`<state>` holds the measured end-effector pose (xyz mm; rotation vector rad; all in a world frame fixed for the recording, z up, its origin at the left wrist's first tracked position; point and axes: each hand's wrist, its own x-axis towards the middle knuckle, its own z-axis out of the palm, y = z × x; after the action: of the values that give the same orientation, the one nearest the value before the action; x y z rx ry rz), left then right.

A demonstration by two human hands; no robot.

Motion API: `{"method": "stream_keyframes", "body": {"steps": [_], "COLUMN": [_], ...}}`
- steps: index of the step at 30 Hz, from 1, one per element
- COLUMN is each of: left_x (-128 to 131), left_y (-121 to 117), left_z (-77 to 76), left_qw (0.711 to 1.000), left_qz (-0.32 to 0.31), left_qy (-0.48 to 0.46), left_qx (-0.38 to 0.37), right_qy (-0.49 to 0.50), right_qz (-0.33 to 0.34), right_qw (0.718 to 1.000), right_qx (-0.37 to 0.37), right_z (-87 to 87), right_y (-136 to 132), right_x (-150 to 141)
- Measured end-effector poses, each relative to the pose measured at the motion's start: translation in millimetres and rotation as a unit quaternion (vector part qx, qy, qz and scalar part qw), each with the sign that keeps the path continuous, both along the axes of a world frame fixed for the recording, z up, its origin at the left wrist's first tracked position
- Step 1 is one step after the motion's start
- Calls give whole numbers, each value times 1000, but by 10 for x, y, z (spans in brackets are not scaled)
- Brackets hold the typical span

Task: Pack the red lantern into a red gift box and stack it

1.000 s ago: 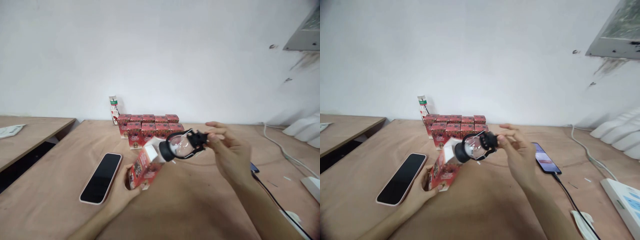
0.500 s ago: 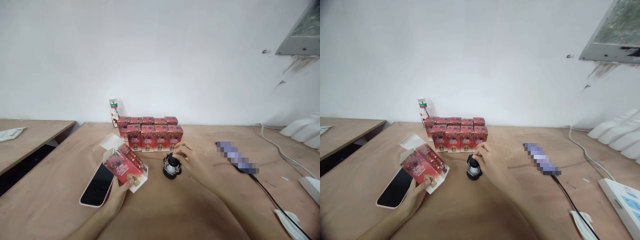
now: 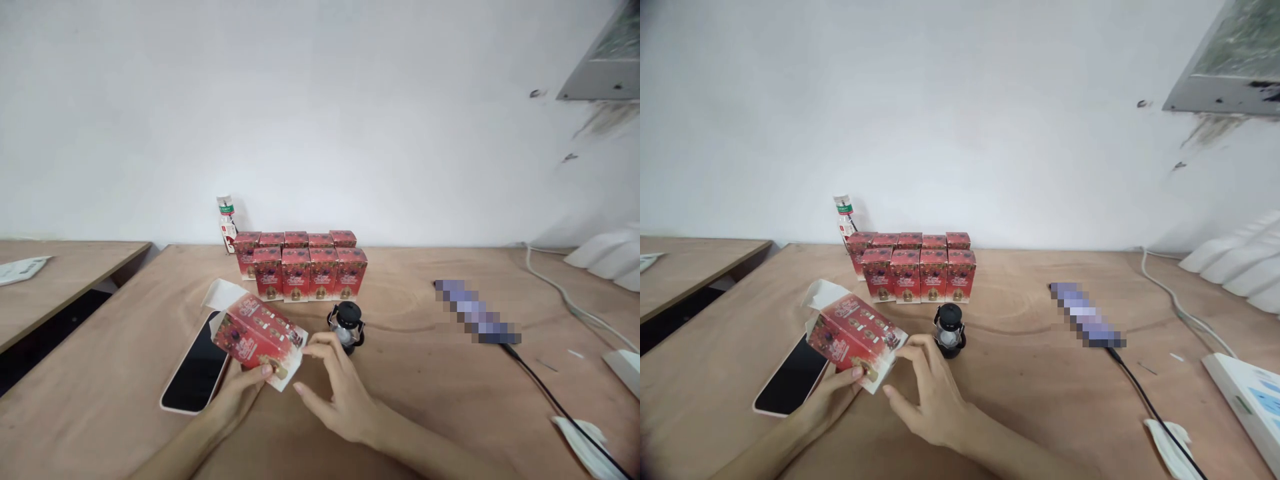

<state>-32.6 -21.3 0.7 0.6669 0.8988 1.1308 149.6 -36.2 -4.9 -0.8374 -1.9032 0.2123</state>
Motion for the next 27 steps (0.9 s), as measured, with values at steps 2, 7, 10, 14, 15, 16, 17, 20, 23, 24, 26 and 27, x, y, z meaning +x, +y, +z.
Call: {"method": "stream_keyframes", "body": {"steps": [2,7,10,14,15,16,17,20,23,24,26,27], "left_x": [15,35,43,62,66,70,74,75,56,46,21,10], "left_y": [-13,20,39,19,10,1,-6,-16,-8,-5,-1,0], "left_z": [20,41,58,92,98,102,102,83,40,22,-12,-26], "left_qw": [1000,998,996,997,998,999,999,999,999,1000,1000,1000], "left_qz": [-6,38,64,51,42,34,26,22,26,23,12,8], "left_qy": [-3,-20,-22,-16,-9,-1,7,21,18,15,15,18], "left_qx": [7,-41,-56,-47,-38,-29,-22,-15,-9,-8,-7,-7], "right_qy": [26,-28,-32,10,16,18,17,-2,-11,-12,-20,-27], "right_qz": [6,32,38,43,47,51,56,83,105,105,99,97], "right_qw": [1000,999,999,999,998,998,998,995,990,989,988,986], "right_qx": [11,17,7,-27,-30,-28,-16,48,96,102,121,132], "right_z": [-93,-189,-173,-127,-118,-112,-107,-100,-91,-87,-80,-77], "right_y": [34,50,40,39,41,44,47,51,45,42,34,29], "right_x": [16,25,34,64,70,74,77,75,63,57,44,36]}}
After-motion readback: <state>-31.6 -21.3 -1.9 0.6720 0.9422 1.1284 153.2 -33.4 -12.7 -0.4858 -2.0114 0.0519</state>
